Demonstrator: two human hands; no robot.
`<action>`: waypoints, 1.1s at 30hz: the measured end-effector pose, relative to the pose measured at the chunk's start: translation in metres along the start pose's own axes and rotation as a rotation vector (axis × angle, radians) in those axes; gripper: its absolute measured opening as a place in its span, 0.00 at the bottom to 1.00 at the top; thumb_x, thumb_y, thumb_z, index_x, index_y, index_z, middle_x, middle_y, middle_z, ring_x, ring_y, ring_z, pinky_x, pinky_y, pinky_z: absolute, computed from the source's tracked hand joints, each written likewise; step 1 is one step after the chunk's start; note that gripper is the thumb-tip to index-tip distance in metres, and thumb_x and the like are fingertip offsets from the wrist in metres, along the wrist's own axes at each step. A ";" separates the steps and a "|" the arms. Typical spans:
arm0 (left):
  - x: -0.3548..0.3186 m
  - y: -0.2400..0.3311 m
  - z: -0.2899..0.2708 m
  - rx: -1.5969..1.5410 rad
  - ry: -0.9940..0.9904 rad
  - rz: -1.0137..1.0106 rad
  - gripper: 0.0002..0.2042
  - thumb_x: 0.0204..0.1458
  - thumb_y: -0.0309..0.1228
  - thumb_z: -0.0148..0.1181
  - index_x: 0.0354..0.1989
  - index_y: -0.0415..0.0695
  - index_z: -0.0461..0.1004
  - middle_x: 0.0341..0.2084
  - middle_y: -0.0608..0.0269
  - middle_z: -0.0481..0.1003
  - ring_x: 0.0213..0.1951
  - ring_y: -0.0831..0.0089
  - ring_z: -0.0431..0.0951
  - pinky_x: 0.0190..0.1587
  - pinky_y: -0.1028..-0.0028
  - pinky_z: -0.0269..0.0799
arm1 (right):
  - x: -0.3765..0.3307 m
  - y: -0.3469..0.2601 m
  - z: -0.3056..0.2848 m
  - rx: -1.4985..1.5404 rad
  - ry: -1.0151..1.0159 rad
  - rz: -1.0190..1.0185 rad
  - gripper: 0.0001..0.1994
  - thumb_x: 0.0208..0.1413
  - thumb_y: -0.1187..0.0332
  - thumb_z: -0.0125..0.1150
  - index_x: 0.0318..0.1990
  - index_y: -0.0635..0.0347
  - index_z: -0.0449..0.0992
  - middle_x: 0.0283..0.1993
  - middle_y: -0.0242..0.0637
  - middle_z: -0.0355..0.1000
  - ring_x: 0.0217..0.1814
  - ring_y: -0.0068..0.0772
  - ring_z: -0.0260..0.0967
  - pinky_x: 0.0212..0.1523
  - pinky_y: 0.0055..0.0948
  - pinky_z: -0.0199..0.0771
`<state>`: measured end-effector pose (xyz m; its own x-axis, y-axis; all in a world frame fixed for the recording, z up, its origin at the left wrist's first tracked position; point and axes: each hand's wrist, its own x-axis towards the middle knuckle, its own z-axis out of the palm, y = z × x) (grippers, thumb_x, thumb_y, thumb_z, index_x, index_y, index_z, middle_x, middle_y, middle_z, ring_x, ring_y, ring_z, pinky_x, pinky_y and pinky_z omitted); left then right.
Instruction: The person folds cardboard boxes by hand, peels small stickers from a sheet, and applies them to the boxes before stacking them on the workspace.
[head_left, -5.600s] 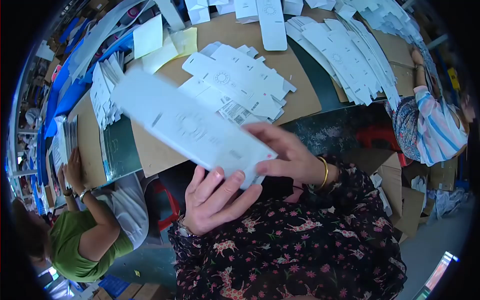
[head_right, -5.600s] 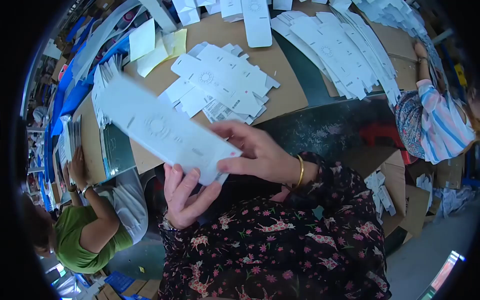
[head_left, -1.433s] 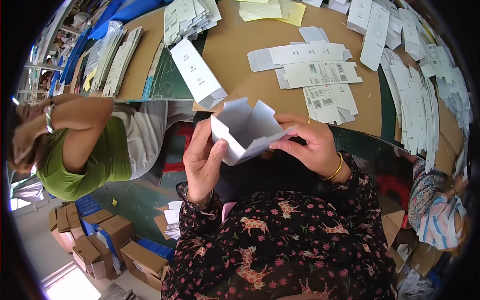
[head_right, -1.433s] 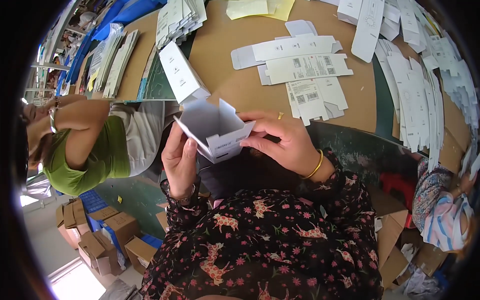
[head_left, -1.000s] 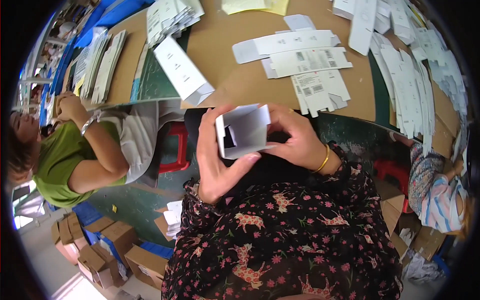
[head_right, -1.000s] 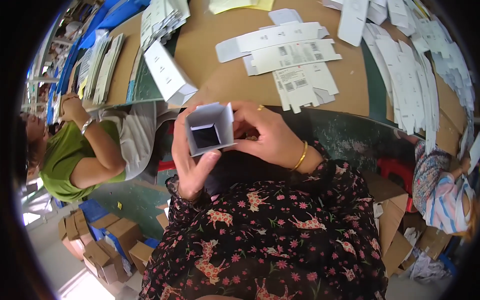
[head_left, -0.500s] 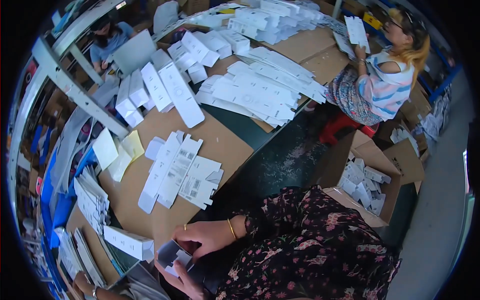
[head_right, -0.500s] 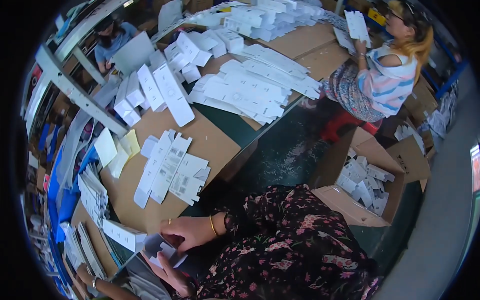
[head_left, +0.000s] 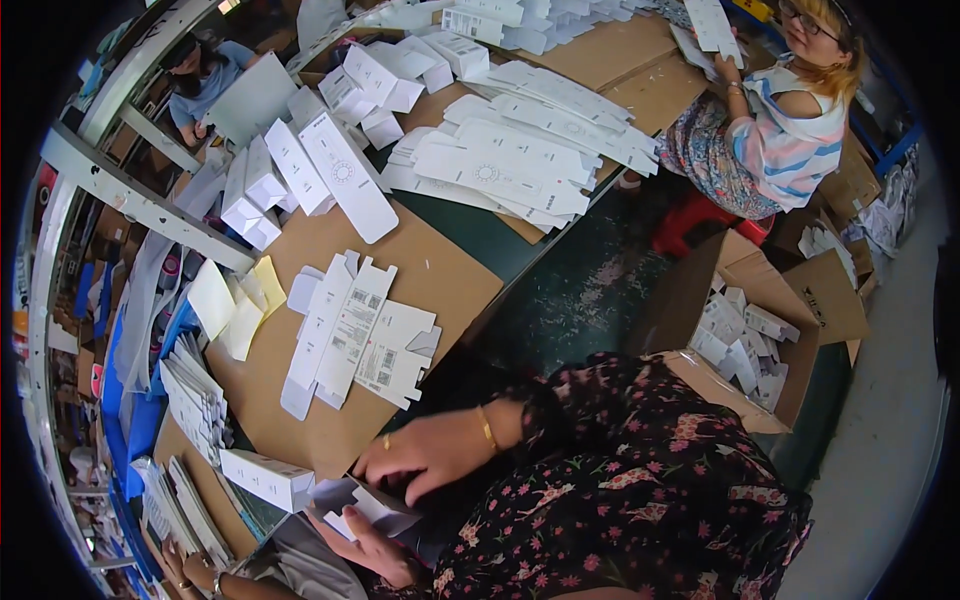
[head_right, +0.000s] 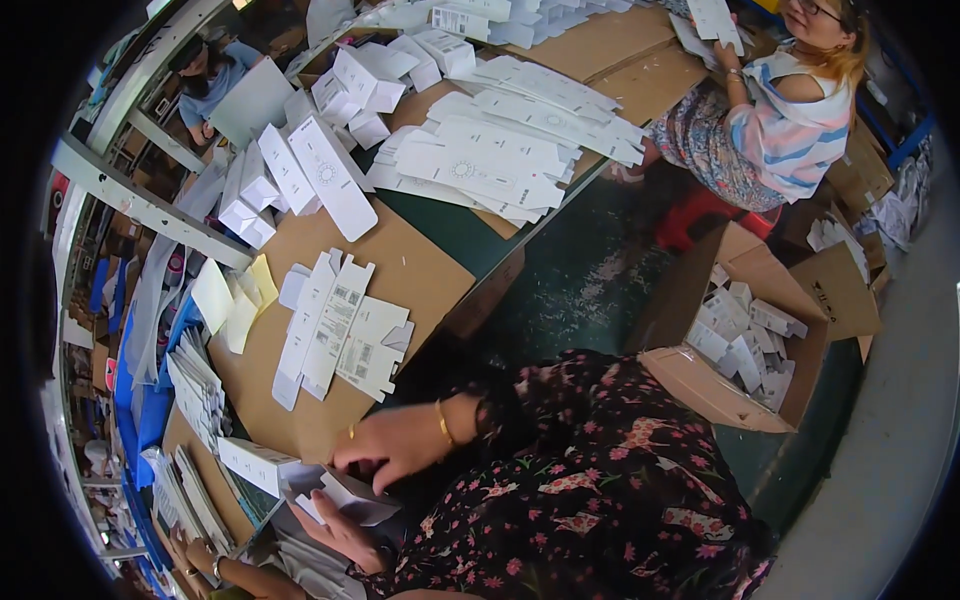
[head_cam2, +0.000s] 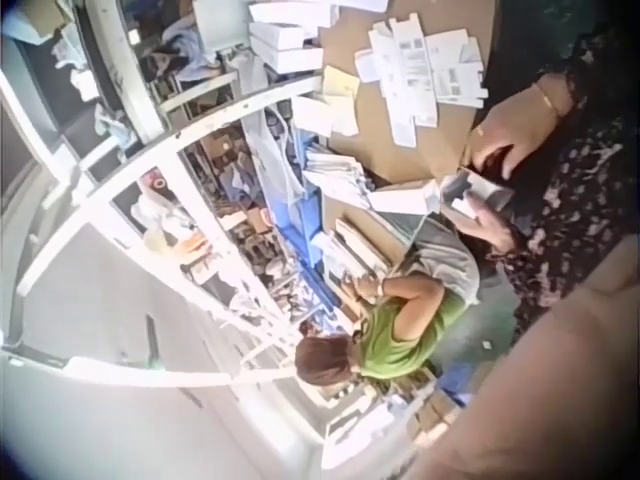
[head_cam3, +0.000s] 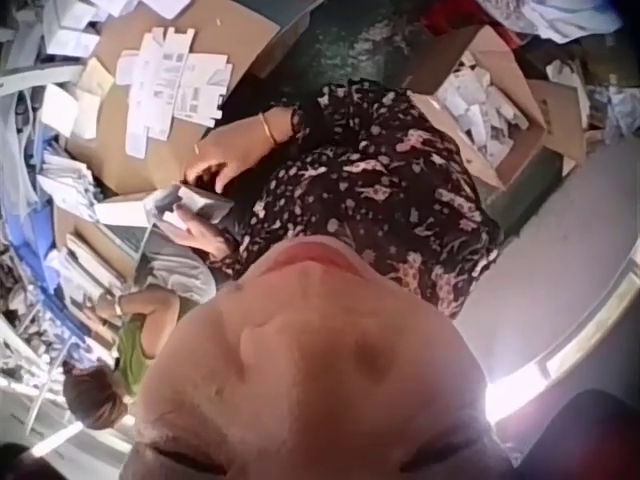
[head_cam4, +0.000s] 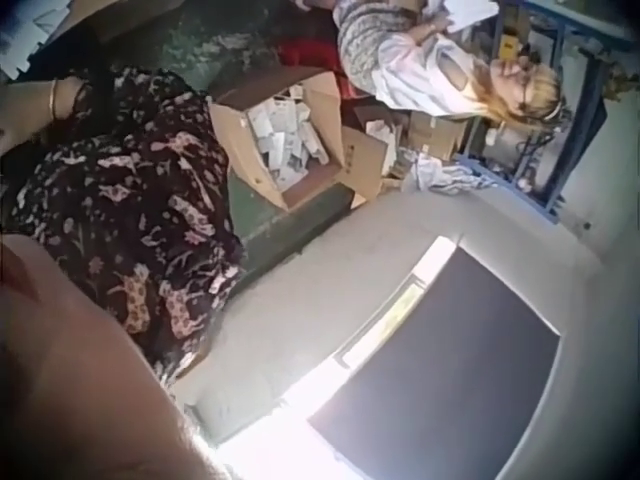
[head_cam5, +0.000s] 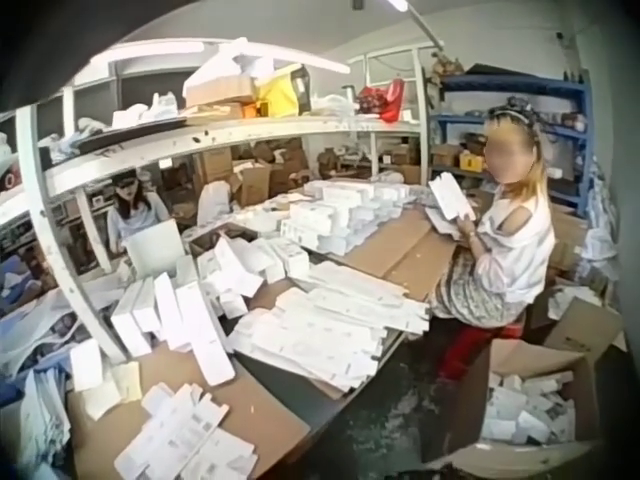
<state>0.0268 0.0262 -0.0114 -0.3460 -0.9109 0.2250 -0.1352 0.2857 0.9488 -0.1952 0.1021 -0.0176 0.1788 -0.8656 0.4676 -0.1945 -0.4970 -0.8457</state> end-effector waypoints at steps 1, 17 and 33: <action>0.004 0.001 0.001 0.007 0.010 0.014 0.29 0.69 0.41 0.55 0.68 0.29 0.61 0.54 0.49 0.74 0.52 0.62 0.75 0.59 0.64 0.70 | -0.008 0.001 -0.014 -0.179 0.130 -0.010 0.15 0.60 0.71 0.68 0.52 0.62 0.75 0.56 0.42 0.76 0.53 0.46 0.78 0.52 0.40 0.79; 0.028 0.005 0.041 0.266 -0.127 0.081 0.22 0.68 0.34 0.55 0.64 0.31 0.69 0.50 0.55 0.77 0.48 0.71 0.75 0.54 0.72 0.70 | -0.143 0.036 -0.216 -1.626 0.830 0.646 0.19 0.61 0.51 0.68 0.58 0.41 0.85 0.74 0.38 0.67 0.74 0.48 0.59 0.68 0.53 0.49; 0.035 0.013 0.063 0.395 -0.143 -0.019 0.26 0.62 0.43 0.61 0.59 0.32 0.71 0.47 0.52 0.77 0.48 0.63 0.76 0.56 0.66 0.70 | -0.137 0.042 -0.211 -1.623 0.866 0.717 0.22 0.62 0.53 0.69 0.62 0.41 0.82 0.74 0.36 0.67 0.74 0.45 0.58 0.69 0.50 0.46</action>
<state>-0.0452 0.0171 -0.0052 -0.4619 -0.8744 0.1487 -0.4790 0.3870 0.7879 -0.4312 0.1874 -0.0626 -0.6592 -0.4402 0.6096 -0.6404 0.7535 -0.1484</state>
